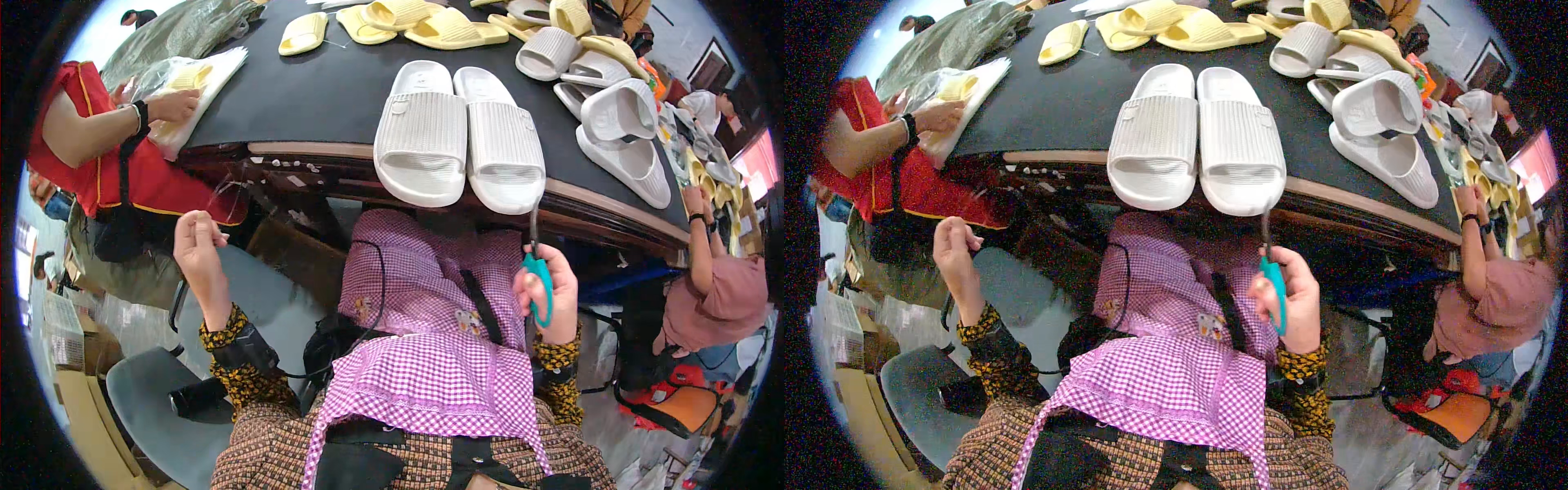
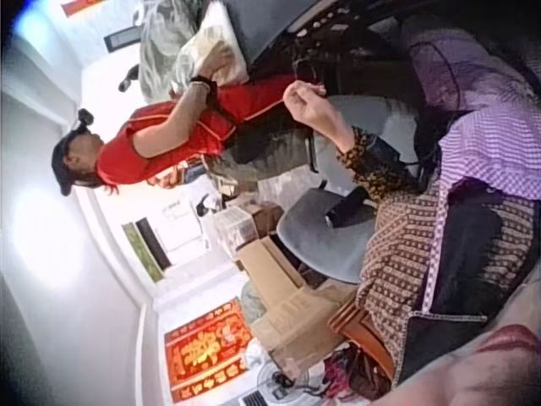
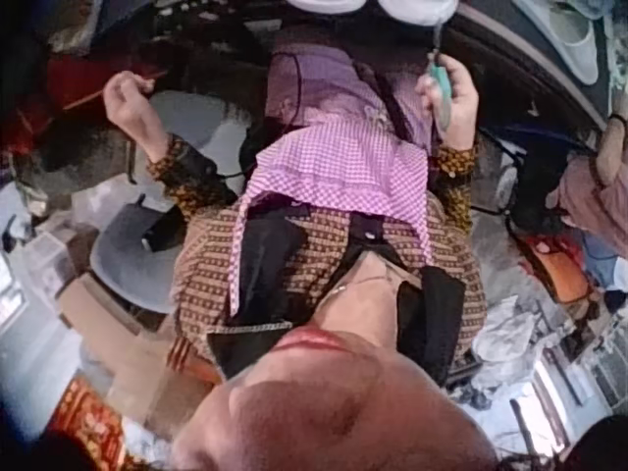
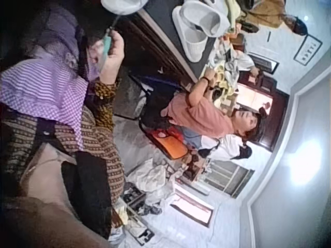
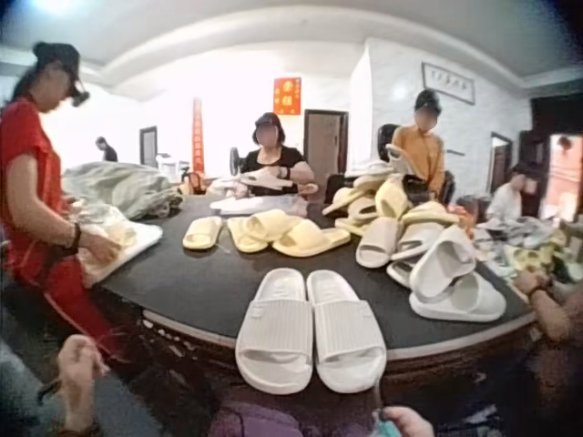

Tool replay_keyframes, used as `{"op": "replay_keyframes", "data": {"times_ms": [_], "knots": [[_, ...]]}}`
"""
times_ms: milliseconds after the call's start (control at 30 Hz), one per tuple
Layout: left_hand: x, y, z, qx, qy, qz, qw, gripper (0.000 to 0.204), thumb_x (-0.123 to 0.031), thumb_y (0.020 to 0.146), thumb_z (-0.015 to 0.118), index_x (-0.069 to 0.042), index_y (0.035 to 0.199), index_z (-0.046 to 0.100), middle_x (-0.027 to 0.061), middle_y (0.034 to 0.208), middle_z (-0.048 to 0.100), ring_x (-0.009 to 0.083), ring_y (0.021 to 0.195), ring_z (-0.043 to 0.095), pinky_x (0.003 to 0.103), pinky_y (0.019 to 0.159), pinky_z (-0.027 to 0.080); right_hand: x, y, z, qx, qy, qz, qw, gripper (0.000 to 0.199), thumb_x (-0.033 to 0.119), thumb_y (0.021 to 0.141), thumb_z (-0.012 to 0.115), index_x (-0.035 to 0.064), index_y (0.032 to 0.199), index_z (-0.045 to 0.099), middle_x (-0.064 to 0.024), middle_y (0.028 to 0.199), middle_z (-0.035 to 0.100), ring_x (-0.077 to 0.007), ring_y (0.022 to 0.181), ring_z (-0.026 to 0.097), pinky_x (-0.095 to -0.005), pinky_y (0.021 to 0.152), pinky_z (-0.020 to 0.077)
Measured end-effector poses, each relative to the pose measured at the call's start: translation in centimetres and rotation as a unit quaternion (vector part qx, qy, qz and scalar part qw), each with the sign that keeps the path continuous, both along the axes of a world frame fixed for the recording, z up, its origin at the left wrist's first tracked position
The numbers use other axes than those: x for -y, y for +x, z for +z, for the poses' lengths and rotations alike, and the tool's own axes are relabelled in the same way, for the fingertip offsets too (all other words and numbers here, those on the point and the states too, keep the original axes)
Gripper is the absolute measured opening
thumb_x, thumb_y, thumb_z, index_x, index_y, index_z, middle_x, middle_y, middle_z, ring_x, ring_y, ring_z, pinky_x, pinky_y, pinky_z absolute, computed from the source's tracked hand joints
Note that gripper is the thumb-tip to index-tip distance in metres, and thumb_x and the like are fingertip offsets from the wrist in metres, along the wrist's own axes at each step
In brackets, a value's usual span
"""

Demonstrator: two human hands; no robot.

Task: Trim excess material from rubber slides using scissors in a factory setting.

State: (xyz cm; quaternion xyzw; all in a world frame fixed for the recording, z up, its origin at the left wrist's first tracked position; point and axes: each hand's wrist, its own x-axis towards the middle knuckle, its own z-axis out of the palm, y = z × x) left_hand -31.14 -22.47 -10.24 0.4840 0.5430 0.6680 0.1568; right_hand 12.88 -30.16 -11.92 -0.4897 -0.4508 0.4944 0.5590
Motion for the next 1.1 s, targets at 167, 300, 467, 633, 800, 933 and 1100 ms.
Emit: {"op": "replay_keyframes", "data": {"times_ms": [167,300,467,633,800,933,1100], "knots": [[-2.0,-2.9,-6.8,-0.195,-0.166,-0.047,0.966,0.014,-0.01,0.09,0.055,0.001,0.081,0.054,0.0056,0.064,0.052,0.0114,0.056,0.047,0.027,0.052,0.039,0.6,1.1,0.3,0.018,0.01,-0.04,0.999,0.039,0.015,0.087,0.061,0.0016,0.121,0.049,-0.0087,0.073,0.059,-0.0053,0.049,0.049,-0.018,0.042,0.0391],[-3.2,-2.7,-9.3,-0.437,-0.128,0.021,0.89,0.041,-0.003,0.083,0.058,0.005,0.122,0.051,0.0236,0.12,0.053,0.037,0.105,0.055,0.041,0.093,0.042,1.0,1.7,0.2,-0.02,0.027,-0.025,0.999,0.036,0.008,0.088,0.059,0.0015,0.122,0.048,-0.0093,0.076,0.06,-0.0063,0.052,0.05,-0.0186,0.045,0.0411],[-6.0,2.5,-2.9,-0.209,-0.062,-0.076,0.973,0.029,-0.005,0.089,0.056,0.004,0.117,0.055,0.0163,0.113,0.06,0.0241,0.1,0.059,0.033,0.088,0.045,1.2,2.4,-0.6,-0.029,-0.004,-0.01,1.0,0.047,0.006,0.083,0.064,0.002,0.126,0.045,-0.0067,0.083,0.062,-0.007,0.058,0.054,-0.0195,0.049,0.0431],[-9.8,14.2,5.3,-0.427,0.106,-0.153,0.885,0.029,-0.009,0.085,0.062,0.002,0.111,0.059,0.0178,0.113,0.061,0.0329,0.109,0.055,0.04,0.094,0.042,1.1,1.9,-1.1,-0.041,0.013,-0.004,0.999,0.044,0.007,0.085,0.064,0.0015,0.124,0.046,-0.0069,0.081,0.061,-0.0071,0.057,0.053,-0.0195,0.048,0.0424],[-14.2,22.8,9.4,-0.497,0.019,-0.321,0.806,0.04,-0.027,0.087,0.062,0.0,0.115,0.059,0.0199,0.108,0.063,0.0363,0.102,0.058,0.04,0.089,0.045,1.3,2.0,-1.5,-0.062,-0.002,0.003,0.998,0.051,0.007,0.083,0.067,0.0001,0.127,0.043,-0.0065,0.084,0.062,-0.0075,0.058,0.053,-0.0209,0.049,0.0424],[-17.5,25.4,10.4,-0.465,-0.083,-0.469,0.746,0.039,-0.026,0.084,0.066,-0.001,0.113,0.06,0.0144,0.087,0.068,0.0229,0.078,0.066,0.034,0.072,0.051,1.7,2.2,-1.6,-0.054,-0.021,-0.011,0.998,0.049,0.002,0.081,0.064,-0.0017,0.126,0.043,-0.0076,0.082,0.062,-0.0085,0.058,0.053,-0.0219,0.049,0.0428],[-18.3,25.6,11.7,-0.495,-0.128,-0.516,0.688,0.033,-0.029,0.083,0.061,-0.001,0.1,0.068,0.0159,0.082,0.069,0.0227,0.073,0.066,0.034,0.069,0.051,1.6,2.0,-1.2,-0.043,-0.005,-0.004,0.999,0.049,0.002,0.081,0.064,-0.0026,0.126,0.043,-0.0082,0.082,0.062,-0.0078,0.058,0.054,-0.0212,0.049,0.043]]}}
